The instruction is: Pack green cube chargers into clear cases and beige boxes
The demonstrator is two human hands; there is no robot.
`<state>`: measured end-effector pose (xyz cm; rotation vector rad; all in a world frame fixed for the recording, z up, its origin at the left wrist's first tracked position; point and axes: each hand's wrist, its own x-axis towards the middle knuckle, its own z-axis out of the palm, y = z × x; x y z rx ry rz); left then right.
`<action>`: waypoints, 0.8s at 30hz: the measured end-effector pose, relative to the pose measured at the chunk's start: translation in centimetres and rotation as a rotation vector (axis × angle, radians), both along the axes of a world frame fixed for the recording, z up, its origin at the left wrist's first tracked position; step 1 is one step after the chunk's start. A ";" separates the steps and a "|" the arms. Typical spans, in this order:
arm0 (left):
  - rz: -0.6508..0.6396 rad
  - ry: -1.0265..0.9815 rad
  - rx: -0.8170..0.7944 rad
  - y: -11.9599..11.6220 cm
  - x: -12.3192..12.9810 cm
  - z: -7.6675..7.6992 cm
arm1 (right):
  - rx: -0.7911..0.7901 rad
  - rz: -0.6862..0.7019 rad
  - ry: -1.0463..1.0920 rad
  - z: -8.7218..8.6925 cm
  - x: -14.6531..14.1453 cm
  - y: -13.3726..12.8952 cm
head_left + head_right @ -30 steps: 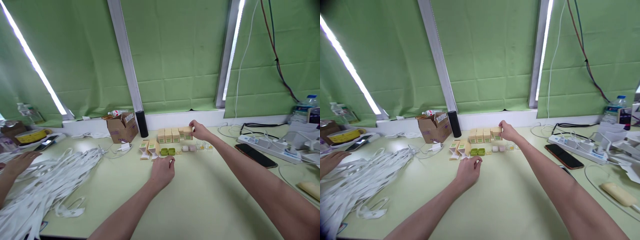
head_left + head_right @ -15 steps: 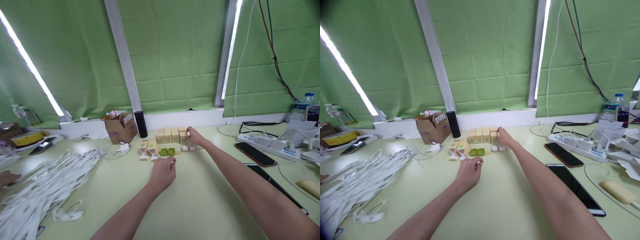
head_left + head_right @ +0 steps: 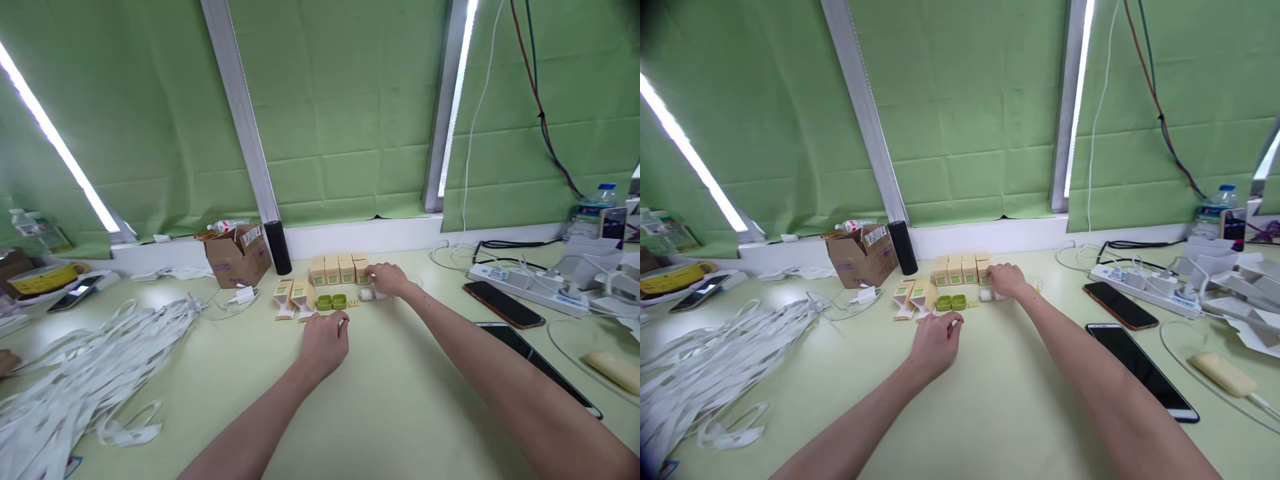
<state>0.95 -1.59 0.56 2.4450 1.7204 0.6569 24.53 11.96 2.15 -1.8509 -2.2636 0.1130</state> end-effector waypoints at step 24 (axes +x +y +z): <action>0.033 0.040 -0.044 0.1 0.0 0.1 | 0.173 -0.081 0.032 0.6 -2.5 -6.4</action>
